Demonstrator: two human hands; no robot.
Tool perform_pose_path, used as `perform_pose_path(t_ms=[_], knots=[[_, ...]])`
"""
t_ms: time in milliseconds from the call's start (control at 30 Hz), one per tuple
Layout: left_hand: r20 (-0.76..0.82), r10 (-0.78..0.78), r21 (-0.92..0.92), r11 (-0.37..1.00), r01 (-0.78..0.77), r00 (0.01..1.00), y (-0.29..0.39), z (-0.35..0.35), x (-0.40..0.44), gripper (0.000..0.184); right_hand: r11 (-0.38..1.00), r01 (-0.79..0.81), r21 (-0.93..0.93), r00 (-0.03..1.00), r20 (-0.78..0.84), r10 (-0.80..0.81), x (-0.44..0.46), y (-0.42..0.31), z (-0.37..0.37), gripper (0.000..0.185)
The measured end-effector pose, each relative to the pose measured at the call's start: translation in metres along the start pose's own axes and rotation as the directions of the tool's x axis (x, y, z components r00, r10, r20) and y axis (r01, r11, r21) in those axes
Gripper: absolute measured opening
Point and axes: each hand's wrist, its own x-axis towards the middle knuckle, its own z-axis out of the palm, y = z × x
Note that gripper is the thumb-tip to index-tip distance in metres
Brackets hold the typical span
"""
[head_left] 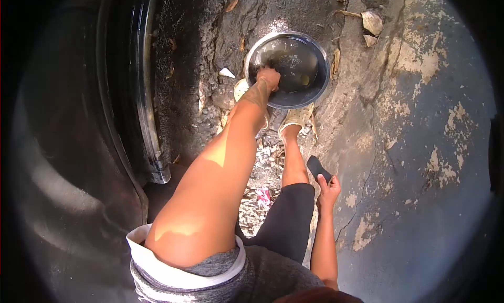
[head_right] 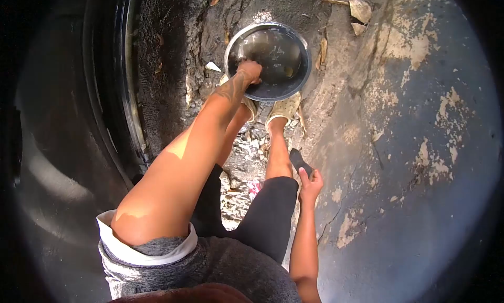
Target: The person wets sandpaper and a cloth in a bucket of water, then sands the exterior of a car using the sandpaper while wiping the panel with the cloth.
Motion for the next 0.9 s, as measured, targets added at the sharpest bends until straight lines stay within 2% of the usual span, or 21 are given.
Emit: perform_pose_path(t_ms=[67,100,133,200,267,300,367,400,433,467,533,567,600,633,667,700,733,767,800,867,900], knots=[[-0.038,0.105,-0.188,0.976,-0.11,0.994,-0.006,-0.001,-0.012,0.039,1.0,0.003,-0.008,0.996,0.095,-0.002,-0.006,-0.01,-0.002,0.013],[-0.183,0.134,-0.296,0.937,-0.185,0.974,-0.008,-0.008,-0.029,0.03,1.0,0.021,0.008,0.996,0.09,-0.022,-0.007,-0.017,0.0,0.013],[-0.259,0.111,-0.409,0.887,-0.213,0.96,-0.009,-0.019,-0.047,0.024,0.999,0.042,-0.024,0.989,0.14,-0.038,-0.01,-0.024,0.003,0.015],[-0.312,0.203,-0.451,0.828,-0.333,0.928,-0.02,-0.058,-0.098,0.022,0.992,0.104,-0.074,0.972,0.218,-0.086,-0.021,-0.05,0.014,0.017],[-0.214,0.299,-0.496,0.787,-0.367,0.93,-0.033,-0.122,-0.174,0.026,0.989,0.132,-0.065,0.948,0.299,-0.107,-0.037,-0.082,0.029,0.015],[-0.201,0.383,-0.493,0.756,-0.431,0.902,-0.044,-0.142,-0.203,0.034,0.971,0.231,-0.065,0.924,0.327,-0.198,-0.049,-0.102,0.04,0.015],[-0.11,0.557,-0.347,0.754,-0.557,0.823,-0.063,-0.208,-0.282,0.07,0.905,0.412,0.11,0.797,0.438,-0.416,-0.043,-0.099,0.059,0.023],[0.155,0.359,-0.372,0.884,-0.282,0.92,-0.048,-0.271,-0.358,0.073,0.877,0.474,0.079,0.747,0.491,-0.448,-0.049,-0.111,0.07,0.028],[0.21,0.315,-0.255,0.931,-0.259,0.925,-0.049,-0.308,-0.409,0.064,0.912,0.384,-0.141,0.793,0.556,-0.249,-0.08,-0.159,0.08,0.032],[0.17,0.316,-0.116,0.947,-0.299,0.933,-0.06,-0.336,-0.449,0.054,0.907,0.402,-0.124,0.779,0.567,-0.267,-0.089,-0.165,0.096,0.032],[0.191,0.071,0.107,0.99,-0.093,0.979,-0.053,-0.408,-0.567,0.031,0.957,0.28,0.072,0.741,0.617,-0.263,-0.101,-0.176,0.148,0.042],[0.147,0.004,0.112,0.994,-0.02,0.989,-0.06,-0.433,-0.621,0.031,0.9,0.409,-0.152,0.754,0.611,-0.239,-0.163,-0.248,0.158,0.051],[0.091,-0.045,0.208,0.978,0.025,0.995,-0.063,-0.453,-0.678,0.02,0.868,0.461,0.184,0.553,0.705,-0.444,-0.155,-0.237,0.194,0.057],[0.037,-0.087,0.304,0.95,0.072,0.995,-0.067,-0.469,-0.729,0.011,0.841,0.506,0.189,0.496,0.734,-0.464,-0.181,-0.265,0.226,0.058],[-0.08,-0.044,0.295,0.953,0.066,0.996,-0.07,-0.48,-0.791,0.016,0.816,0.545,0.19,0.452,0.754,-0.477,-0.215,-0.294,0.251,0.06],[-0.168,-0.091,0.299,0.944,0.139,0.982,-0.071,-0.486,-0.846,0.011,0.655,0.68,0.33,0.293,0.696,-0.655,-0.256,-0.328,0.267,0.062],[-0.339,-0.038,0.316,0.936,0.152,0.94,-0.085,-0.488,-0.902,0.012,0.46,0.766,0.449,0.124,0.598,-0.791,-0.3,-0.366,0.274,0.063],[-0.35,-0.331,0.224,0.879,0.421,0.876,-0.065,-0.499,-0.953,0.019,0.381,0.797,0.468,0.075,0.55,-0.832,-0.34,-0.393,0.286,0.063],[-0.366,-0.537,0.177,0.762,0.623,0.76,-0.071,-0.5,-0.993,0.027,0.302,0.829,0.471,0.032,0.498,-0.866,-0.378,-0.413,0.302,0.063],[-0.734,-0.325,0.223,0.715,0.663,0.597,-0.118,-0.478,-1.071,0.039,0.116,0.879,0.462,-0.058,0.345,-0.937,-0.439,-0.437,0.33,0.063],[-0.776,-0.33,0.214,0.665,0.716,0.538,-0.129,-0.472,-1.089,0.047,0.044,0.917,0.397,-0.087,0.308,-0.947,-0.462,-0.434,0.354,0.063]])
